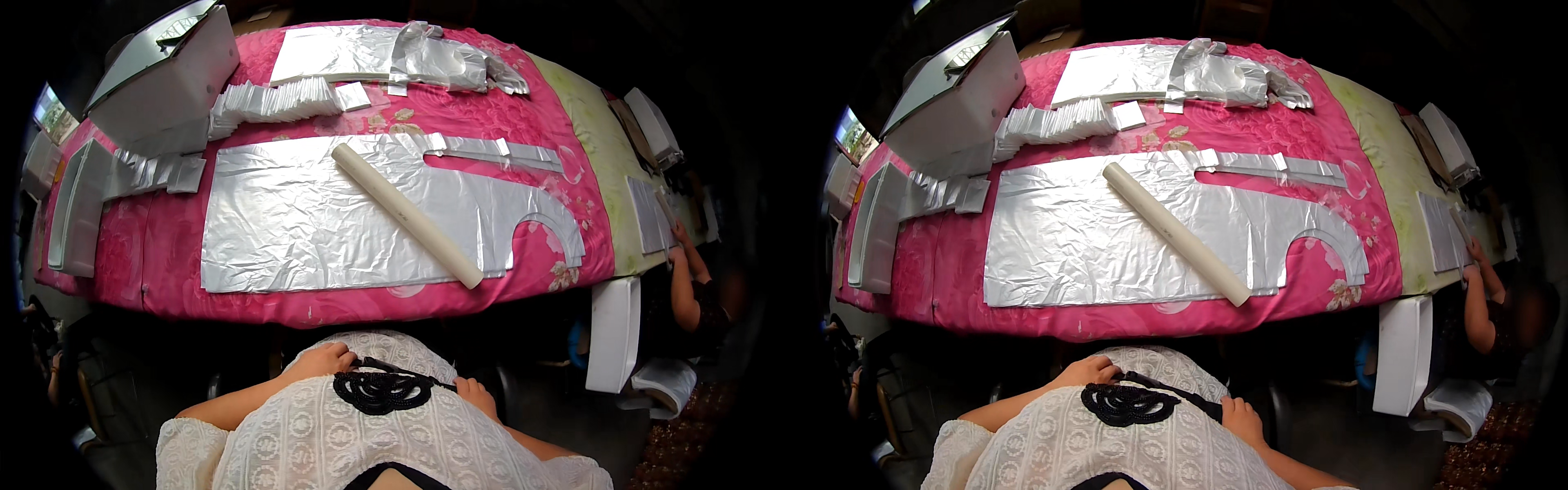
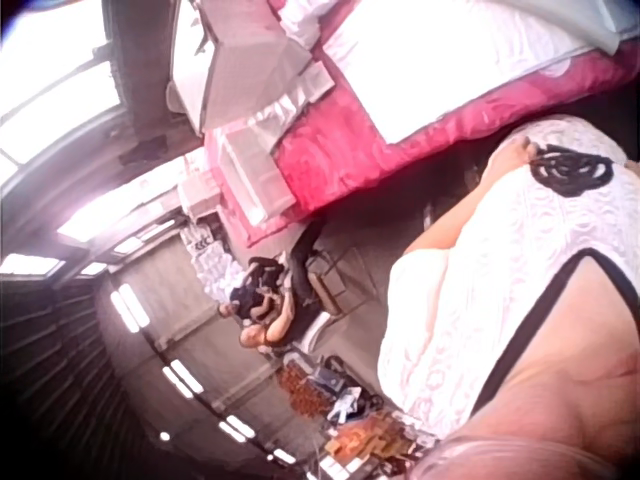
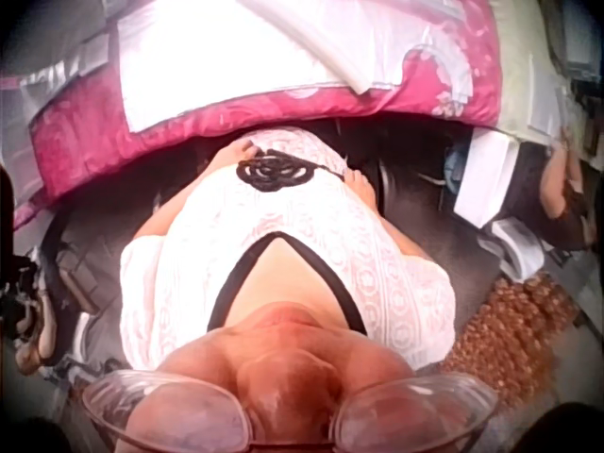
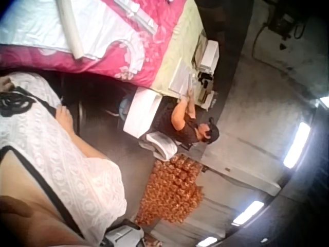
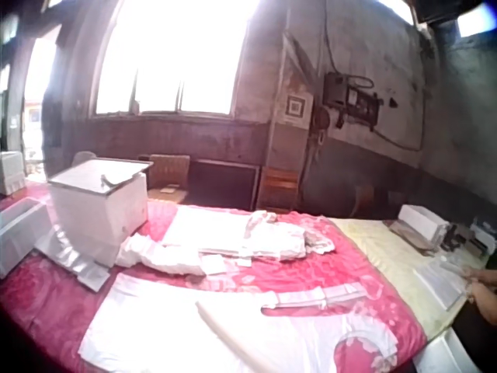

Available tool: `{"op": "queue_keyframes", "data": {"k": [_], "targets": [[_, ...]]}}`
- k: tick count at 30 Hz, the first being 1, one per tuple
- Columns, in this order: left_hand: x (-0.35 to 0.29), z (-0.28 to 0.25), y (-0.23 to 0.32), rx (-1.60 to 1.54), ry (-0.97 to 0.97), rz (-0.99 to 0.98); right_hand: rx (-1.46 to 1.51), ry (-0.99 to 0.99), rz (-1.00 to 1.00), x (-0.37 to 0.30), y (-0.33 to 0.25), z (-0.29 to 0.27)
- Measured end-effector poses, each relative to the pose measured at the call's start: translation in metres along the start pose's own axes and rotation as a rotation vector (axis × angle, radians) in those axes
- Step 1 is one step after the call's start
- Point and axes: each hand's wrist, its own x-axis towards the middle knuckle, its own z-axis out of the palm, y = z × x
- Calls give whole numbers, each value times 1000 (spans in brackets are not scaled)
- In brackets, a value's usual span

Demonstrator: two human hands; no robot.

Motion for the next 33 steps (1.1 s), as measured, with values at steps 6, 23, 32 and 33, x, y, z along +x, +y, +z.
{"op": "queue_keyframes", "data": {"k": [6,23,32,33], "targets": [[8,-5,0,-14,-52,22,223,-539,243,-22,17,32],[2,-2,-37,-49,89,-194,310,-241,-111,53,-25,-14],[-48,-15,-32,33,49,-153,404,-52,-243,90,-37,-37],[-63,-17,-32,-66,27,-270,384,-19,-256,92,-36,-36]]}}
